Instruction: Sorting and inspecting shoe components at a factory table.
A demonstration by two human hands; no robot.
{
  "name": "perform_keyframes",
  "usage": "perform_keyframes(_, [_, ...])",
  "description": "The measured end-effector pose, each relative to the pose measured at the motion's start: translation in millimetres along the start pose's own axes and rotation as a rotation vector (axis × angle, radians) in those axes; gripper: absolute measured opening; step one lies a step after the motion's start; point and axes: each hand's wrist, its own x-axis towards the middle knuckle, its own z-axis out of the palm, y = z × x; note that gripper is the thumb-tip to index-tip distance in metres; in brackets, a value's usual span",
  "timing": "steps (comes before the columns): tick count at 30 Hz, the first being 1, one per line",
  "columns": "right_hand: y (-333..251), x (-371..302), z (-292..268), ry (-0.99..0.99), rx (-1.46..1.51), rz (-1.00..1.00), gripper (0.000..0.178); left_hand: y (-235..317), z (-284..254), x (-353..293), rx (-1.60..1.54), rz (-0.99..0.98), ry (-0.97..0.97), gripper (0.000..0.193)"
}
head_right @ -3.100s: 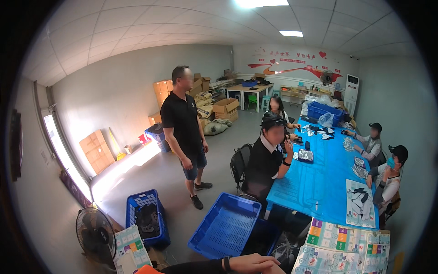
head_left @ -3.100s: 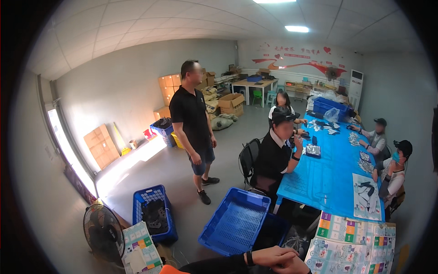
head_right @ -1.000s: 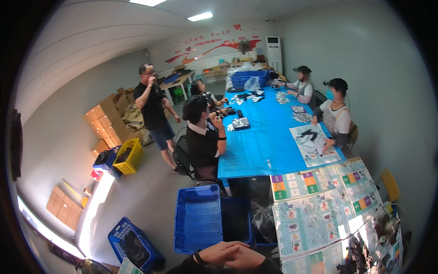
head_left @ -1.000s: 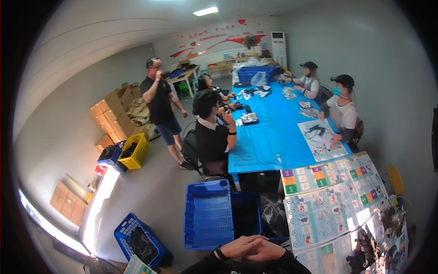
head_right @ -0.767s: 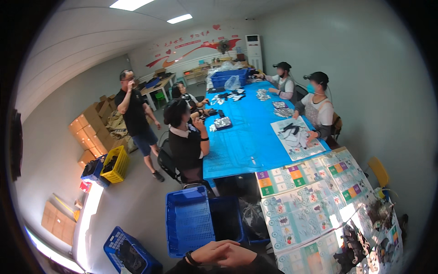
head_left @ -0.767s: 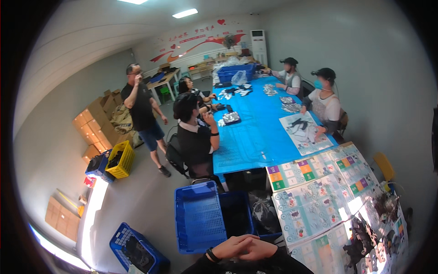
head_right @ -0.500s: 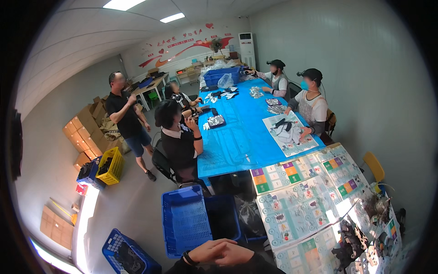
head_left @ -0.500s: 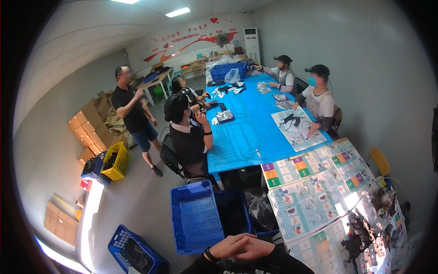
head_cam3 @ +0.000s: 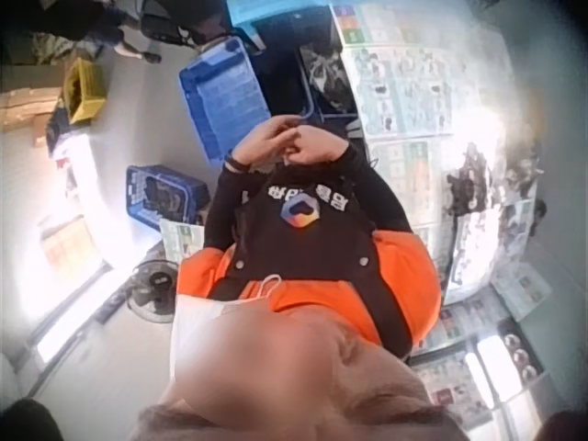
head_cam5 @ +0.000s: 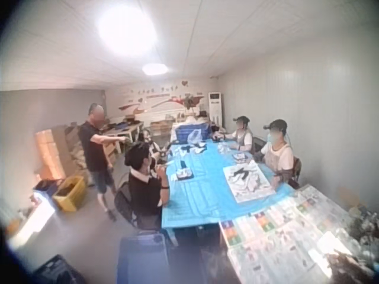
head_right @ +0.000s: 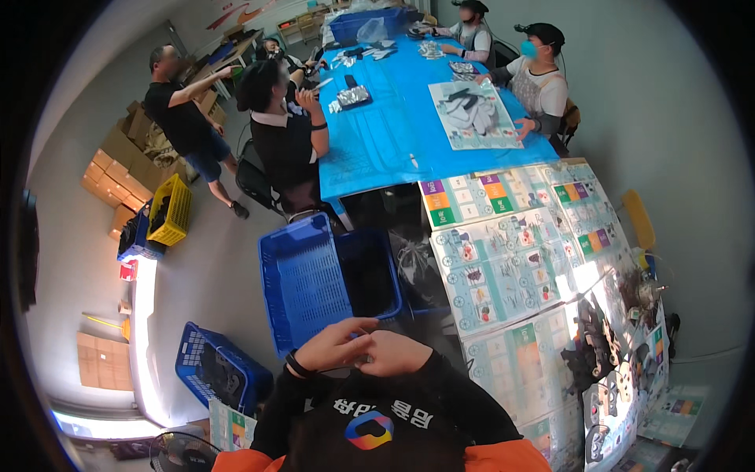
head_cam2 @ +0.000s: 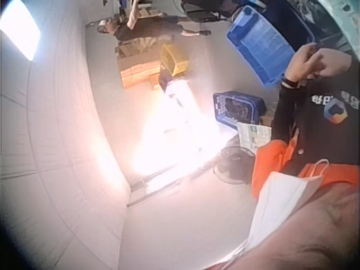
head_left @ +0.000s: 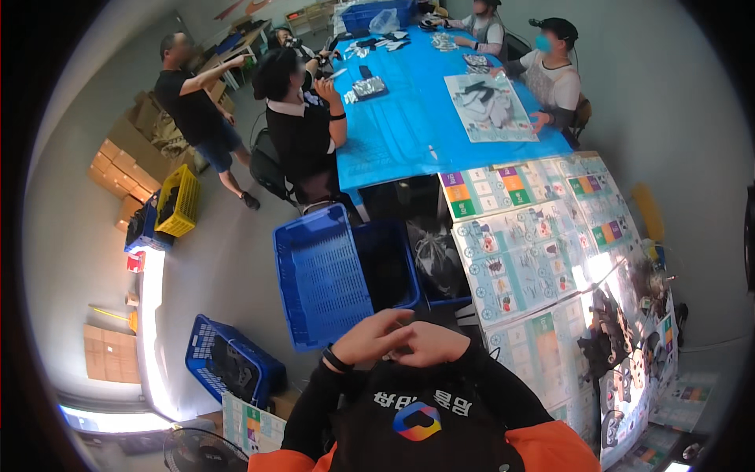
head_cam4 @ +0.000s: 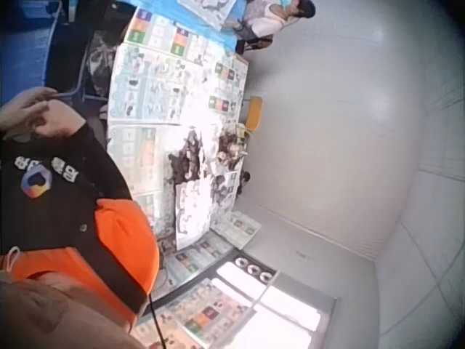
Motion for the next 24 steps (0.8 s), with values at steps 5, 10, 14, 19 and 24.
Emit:
perform_keyframes(5, [25.9,6.2,25.1,-0.112,-0.025,-0.032,0.026,-46.1,-16.9,-46.0,0.152,-0.169,0.159,0.043])
perform_keyframes(10, [60.3,-16.0,42.2,-0.097,-0.109,0.205,0.032,-85.0,-10.4,-69.4,0.083,-0.229,0.207,0.053])
perform_keyframes(14, [42.9,-4.4,36.6,-0.116,-0.148,0.374,0.033,-83.9,-17.8,-92.8,0.034,-0.292,0.264,0.055])
perform_keyframes(19, [42.7,8.4,25.2,-0.108,-0.181,0.392,0.034,-83.3,-34.7,-95.6,0.026,-0.328,0.303,0.056])
perform_keyframes(24, [44.4,16.1,21.9,-0.124,-0.145,0.403,0.035,-80.6,-45.3,-92.4,0.011,-0.373,0.256,0.059])
